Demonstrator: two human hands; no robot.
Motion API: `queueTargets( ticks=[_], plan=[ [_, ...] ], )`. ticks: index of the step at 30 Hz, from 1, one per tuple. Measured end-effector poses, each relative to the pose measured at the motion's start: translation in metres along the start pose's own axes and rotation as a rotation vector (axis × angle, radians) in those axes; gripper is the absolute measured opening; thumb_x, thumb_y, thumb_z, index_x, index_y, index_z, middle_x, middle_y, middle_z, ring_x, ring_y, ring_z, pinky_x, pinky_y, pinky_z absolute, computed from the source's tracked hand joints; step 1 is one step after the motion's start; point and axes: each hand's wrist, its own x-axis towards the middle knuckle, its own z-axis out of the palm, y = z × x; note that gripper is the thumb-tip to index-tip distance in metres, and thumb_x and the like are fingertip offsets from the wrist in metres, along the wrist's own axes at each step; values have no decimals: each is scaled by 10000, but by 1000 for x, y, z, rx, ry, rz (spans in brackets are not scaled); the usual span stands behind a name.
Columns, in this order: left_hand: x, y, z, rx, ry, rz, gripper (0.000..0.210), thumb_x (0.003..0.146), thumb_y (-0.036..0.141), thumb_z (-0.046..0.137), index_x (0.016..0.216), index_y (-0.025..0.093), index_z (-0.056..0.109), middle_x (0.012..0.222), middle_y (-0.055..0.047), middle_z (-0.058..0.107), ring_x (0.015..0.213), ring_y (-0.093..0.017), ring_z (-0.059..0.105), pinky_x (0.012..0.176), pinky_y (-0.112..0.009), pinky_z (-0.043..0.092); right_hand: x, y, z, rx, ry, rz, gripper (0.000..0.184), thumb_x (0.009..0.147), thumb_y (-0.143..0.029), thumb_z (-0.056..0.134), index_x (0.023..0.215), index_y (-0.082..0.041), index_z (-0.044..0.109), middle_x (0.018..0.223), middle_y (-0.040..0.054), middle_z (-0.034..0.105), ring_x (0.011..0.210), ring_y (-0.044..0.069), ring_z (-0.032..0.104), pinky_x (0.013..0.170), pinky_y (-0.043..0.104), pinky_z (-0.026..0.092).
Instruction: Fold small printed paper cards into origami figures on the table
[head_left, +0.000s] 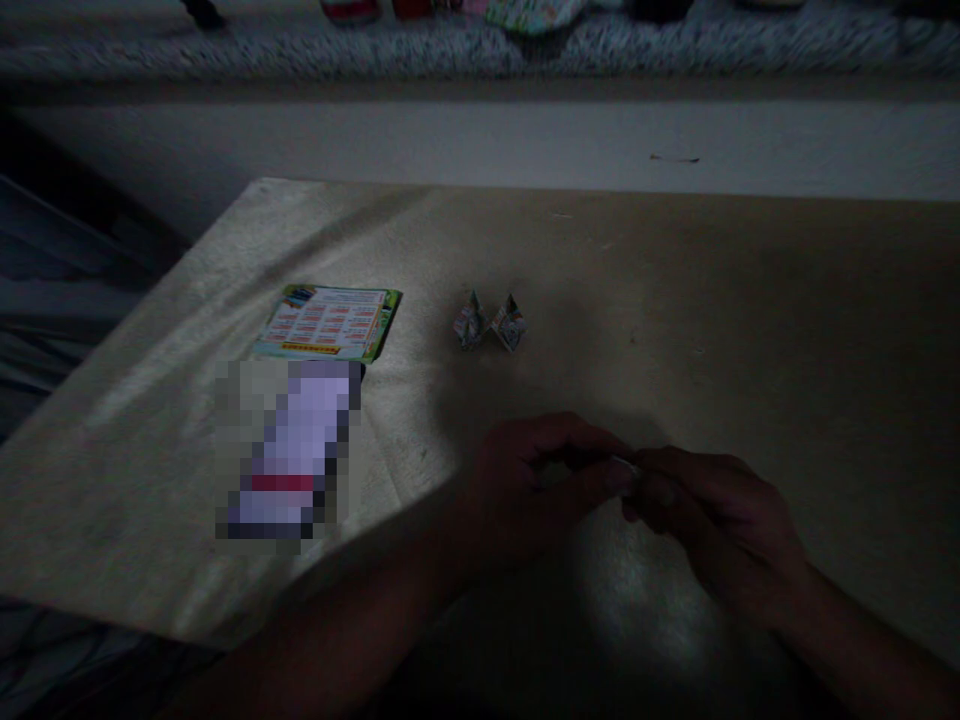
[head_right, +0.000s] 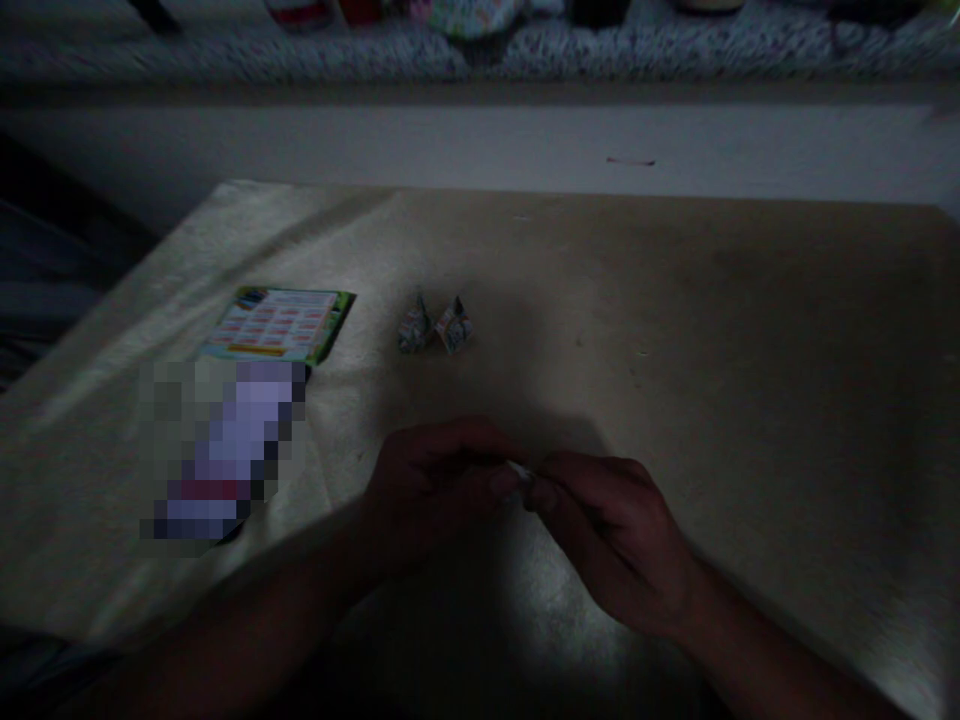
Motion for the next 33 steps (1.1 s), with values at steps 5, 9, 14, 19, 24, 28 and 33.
queueTargets(
  ticks=[5,9,14,19,24,28,33],
  plan=[
    [0,6,-1,10,-82,-134,268,874,384,729,838,121,763,724,-44,728,650,-113,637,607,-203,497,1,-5,-2,-135,33,-122,231,1028,-221,483,844,-214,622,615,6,638,491,126,582,465,260,417],
    [-1,9,1,-13,-139,-137,302,889,398,706,800,113,751,631,-16,663,540,-75,569,523,-170,451,2,-12,-4,-212,46,-239,236,1007,-159,486,806,-219,596,562,-2,624,455,118,567,470,258,415],
    [-3,5,3,73,-157,-95,296,936,366,641,800,123,742,637,-14,672,537,-76,581,513,-166,453,-5,-9,5,-3,58,-58,369,1044,-220,434,700,-205,566,500,-24,535,414,91,503,434,234,369],
    [-2,3,2,223,-106,104,242,945,276,616,794,128,731,646,-15,682,565,-77,593,566,-172,462,-7,-1,12,288,-2,188,493,1077,-367,381,668,-193,594,438,-40,461,378,92,450,411,238,354],
    [-1,3,1,182,-109,-50,285,969,335,591,827,126,721,677,-18,703,549,-76,589,520,-168,430,1,2,5,200,-22,158,415,1053,-398,445,732,-198,615,527,-22,517,463,110,498,451,249,366],
    [-1,2,0,216,-116,-95,299,972,345,581,813,129,712,680,-15,698,576,-87,603,543,-177,440,3,2,3,74,-5,99,406,1044,-380,466,709,-200,606,532,-26,504,444,97,464,442,253,328],
    [3,-5,-1,259,-101,-58,313,977,362,569,803,135,697,684,-14,679,623,-100,609,593,-190,459,4,4,9,244,0,283,467,1045,-450,445,717,-183,644,510,-12,546,428,103,477,424,245,356]
  ],
)
